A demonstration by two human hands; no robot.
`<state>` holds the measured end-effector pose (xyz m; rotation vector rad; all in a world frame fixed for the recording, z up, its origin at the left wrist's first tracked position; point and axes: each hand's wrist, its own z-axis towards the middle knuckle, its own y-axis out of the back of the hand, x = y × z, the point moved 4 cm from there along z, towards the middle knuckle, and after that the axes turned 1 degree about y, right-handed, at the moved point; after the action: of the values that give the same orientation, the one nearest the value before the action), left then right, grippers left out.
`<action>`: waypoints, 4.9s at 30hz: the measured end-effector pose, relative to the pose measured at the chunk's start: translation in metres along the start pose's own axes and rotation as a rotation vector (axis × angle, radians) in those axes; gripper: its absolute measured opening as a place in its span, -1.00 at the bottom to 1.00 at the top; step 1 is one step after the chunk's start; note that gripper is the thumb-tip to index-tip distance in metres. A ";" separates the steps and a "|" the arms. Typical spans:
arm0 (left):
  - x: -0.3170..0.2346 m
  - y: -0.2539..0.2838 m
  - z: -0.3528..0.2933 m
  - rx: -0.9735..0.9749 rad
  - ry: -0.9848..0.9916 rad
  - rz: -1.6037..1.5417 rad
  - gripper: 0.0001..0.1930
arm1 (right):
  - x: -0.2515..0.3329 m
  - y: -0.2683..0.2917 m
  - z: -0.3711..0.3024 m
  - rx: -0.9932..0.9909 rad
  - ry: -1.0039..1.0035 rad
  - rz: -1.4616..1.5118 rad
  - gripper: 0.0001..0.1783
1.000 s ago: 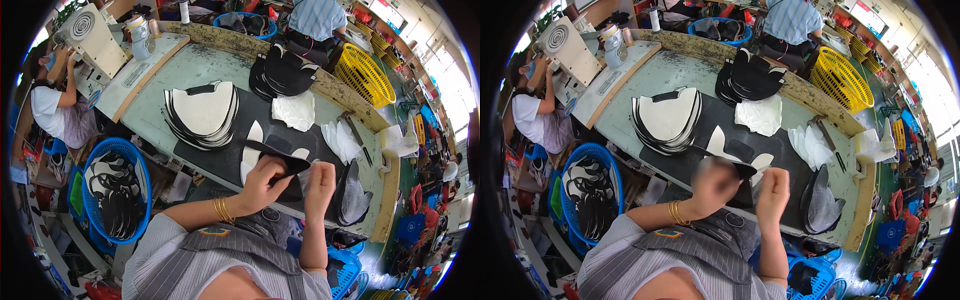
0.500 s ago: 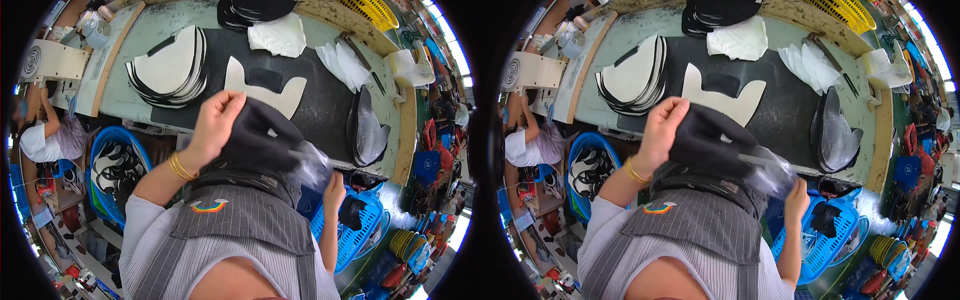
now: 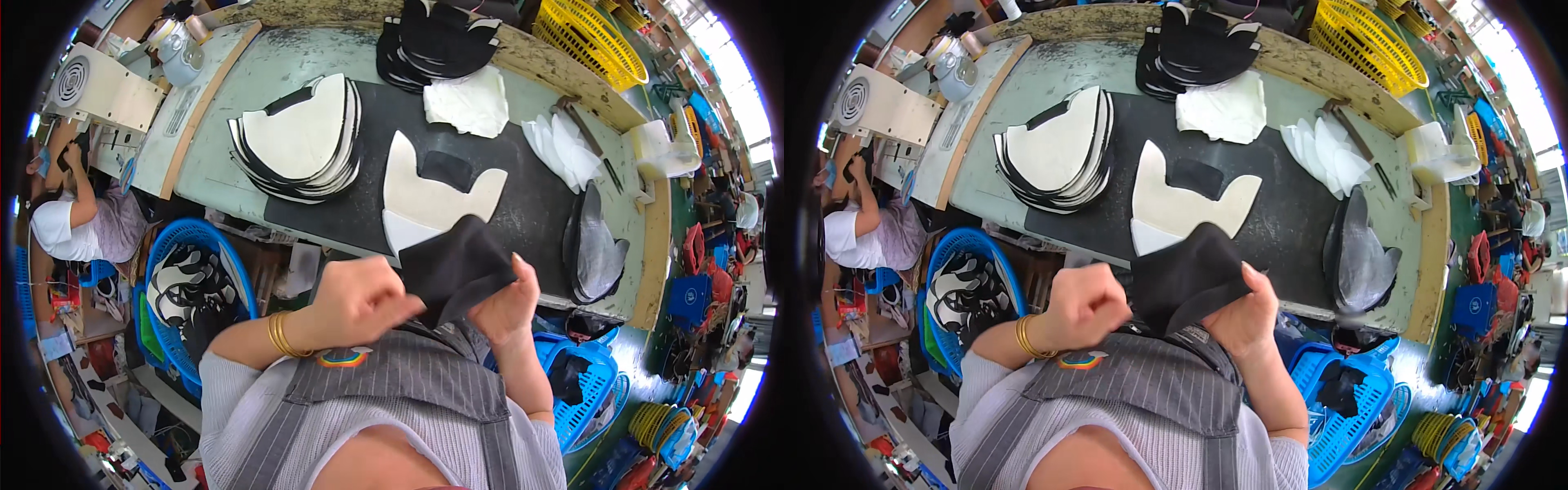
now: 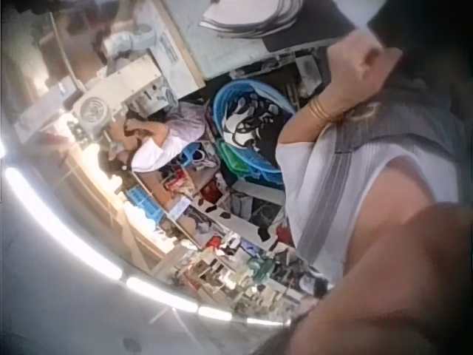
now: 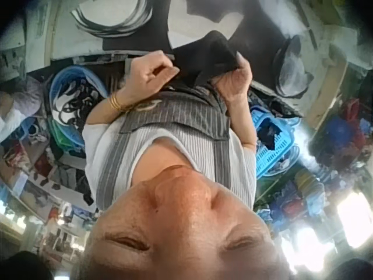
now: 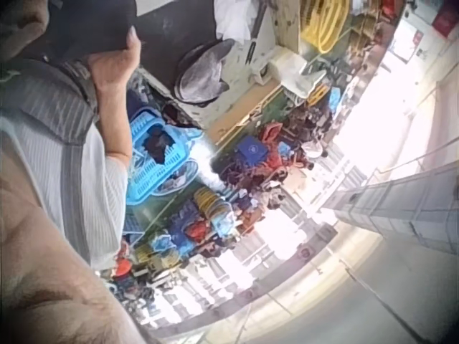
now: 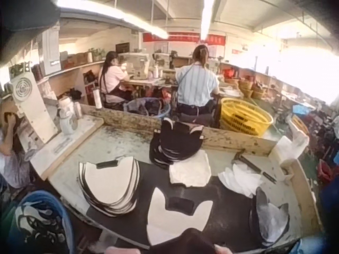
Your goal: Manually attaching reinforcement materials to shoe upper components in a factory setting.
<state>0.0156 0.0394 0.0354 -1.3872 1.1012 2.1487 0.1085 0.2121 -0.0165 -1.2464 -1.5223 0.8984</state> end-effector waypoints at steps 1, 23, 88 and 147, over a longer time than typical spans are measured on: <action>0.021 -0.003 -0.004 0.143 0.236 -0.176 -0.58 | -0.004 -0.004 0.001 -0.008 -0.014 0.004 -0.38; 0.145 -0.004 0.077 -0.317 0.359 -0.126 -0.69 | 0.041 0.057 0.076 -0.468 0.510 -1.442 -0.73; 0.136 0.007 0.092 0.210 0.041 0.129 -0.41 | -0.014 0.002 0.112 1.087 0.449 -2.237 -0.49; 0.176 0.005 0.218 -0.448 0.236 0.154 -0.45 | 0.106 -0.017 0.251 -0.030 1.007 -2.346 -0.89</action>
<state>-0.2005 0.1835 -0.0709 -1.8422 0.8564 2.5007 -0.1407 0.3180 -0.0509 0.5709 -1.0163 -1.1328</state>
